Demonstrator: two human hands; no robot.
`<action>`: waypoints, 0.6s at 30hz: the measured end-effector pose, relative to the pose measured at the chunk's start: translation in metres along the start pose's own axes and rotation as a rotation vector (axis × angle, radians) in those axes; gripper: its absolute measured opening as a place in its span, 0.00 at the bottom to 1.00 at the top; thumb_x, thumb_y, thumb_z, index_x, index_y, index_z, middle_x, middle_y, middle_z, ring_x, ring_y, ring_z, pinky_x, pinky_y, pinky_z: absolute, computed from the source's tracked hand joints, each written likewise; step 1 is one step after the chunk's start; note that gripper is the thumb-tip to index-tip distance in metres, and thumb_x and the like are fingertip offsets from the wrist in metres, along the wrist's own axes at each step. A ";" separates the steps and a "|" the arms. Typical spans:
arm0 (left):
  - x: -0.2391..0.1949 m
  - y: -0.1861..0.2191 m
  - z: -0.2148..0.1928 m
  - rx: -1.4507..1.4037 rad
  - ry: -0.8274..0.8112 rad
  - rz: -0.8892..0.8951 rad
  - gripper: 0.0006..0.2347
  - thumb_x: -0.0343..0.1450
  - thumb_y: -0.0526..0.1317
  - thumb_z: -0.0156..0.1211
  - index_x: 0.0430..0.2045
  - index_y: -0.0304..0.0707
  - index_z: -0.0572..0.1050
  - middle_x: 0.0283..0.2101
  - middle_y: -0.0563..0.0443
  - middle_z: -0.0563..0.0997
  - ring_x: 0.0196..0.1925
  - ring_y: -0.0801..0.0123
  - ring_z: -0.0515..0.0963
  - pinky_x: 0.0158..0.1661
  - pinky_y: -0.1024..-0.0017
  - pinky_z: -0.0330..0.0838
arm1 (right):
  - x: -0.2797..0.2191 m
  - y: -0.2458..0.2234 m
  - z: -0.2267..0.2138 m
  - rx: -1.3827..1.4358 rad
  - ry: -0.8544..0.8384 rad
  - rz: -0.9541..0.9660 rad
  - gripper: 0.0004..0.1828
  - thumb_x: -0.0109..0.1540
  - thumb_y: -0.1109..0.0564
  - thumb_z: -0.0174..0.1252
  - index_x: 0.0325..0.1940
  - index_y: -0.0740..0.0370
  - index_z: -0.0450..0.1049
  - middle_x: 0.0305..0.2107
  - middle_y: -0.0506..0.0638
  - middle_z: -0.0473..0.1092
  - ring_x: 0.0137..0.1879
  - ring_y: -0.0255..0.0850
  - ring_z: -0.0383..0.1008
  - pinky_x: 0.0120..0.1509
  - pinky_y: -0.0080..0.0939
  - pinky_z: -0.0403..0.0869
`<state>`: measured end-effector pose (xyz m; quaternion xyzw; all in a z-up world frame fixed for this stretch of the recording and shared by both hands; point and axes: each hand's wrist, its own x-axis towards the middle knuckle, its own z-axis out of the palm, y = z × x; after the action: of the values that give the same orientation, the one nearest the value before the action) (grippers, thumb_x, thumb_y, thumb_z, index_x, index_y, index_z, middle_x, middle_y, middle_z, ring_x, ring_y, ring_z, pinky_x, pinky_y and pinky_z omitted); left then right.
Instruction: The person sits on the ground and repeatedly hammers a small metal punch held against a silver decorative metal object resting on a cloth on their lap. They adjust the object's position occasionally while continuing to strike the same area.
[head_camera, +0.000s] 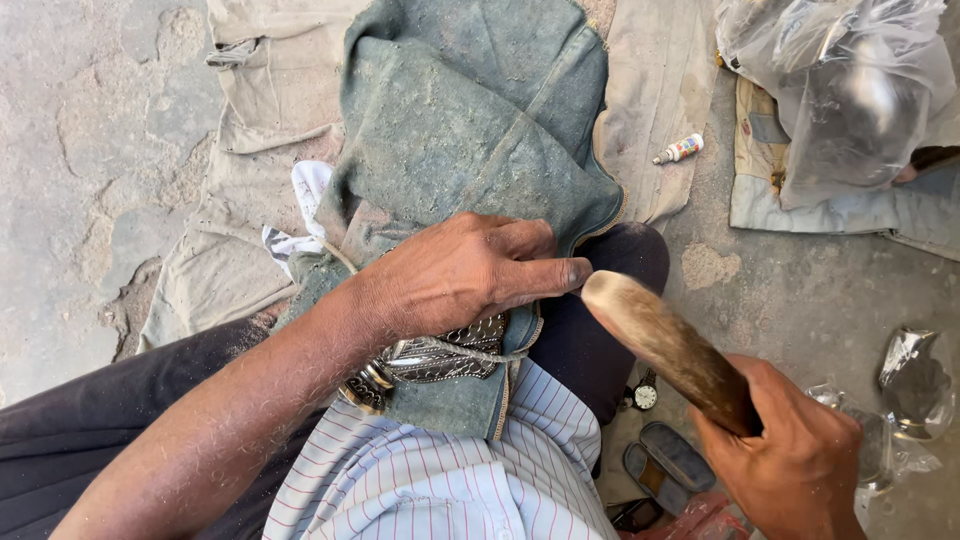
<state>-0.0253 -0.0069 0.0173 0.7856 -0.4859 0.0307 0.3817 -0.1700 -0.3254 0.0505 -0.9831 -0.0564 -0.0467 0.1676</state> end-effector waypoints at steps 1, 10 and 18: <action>0.002 -0.001 0.000 0.005 0.000 0.011 0.17 0.73 0.35 0.58 0.57 0.48 0.71 0.35 0.50 0.75 0.36 0.60 0.81 0.33 0.62 0.79 | -0.001 0.001 0.000 -0.053 -0.040 0.006 0.23 0.49 0.60 0.72 0.45 0.71 0.75 0.26 0.57 0.78 0.30 0.47 0.81 0.31 0.45 0.77; 0.002 -0.004 0.000 -0.034 0.049 0.052 0.13 0.75 0.37 0.58 0.54 0.46 0.71 0.35 0.51 0.74 0.36 0.60 0.81 0.33 0.61 0.78 | 0.005 0.003 -0.002 0.120 0.129 -0.015 0.18 0.58 0.57 0.72 0.46 0.65 0.73 0.32 0.54 0.78 0.35 0.41 0.82 0.39 0.38 0.80; 0.000 -0.002 0.000 -0.051 0.057 0.031 0.14 0.75 0.36 0.58 0.55 0.43 0.72 0.32 0.50 0.73 0.33 0.60 0.81 0.31 0.61 0.77 | 0.006 0.001 -0.006 -0.030 0.045 -0.001 0.21 0.55 0.58 0.72 0.48 0.69 0.75 0.32 0.56 0.78 0.37 0.43 0.82 0.39 0.40 0.79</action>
<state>-0.0237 -0.0059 0.0161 0.7667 -0.4877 0.0465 0.4149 -0.1640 -0.3276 0.0568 -0.9842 -0.0524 -0.0699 0.1540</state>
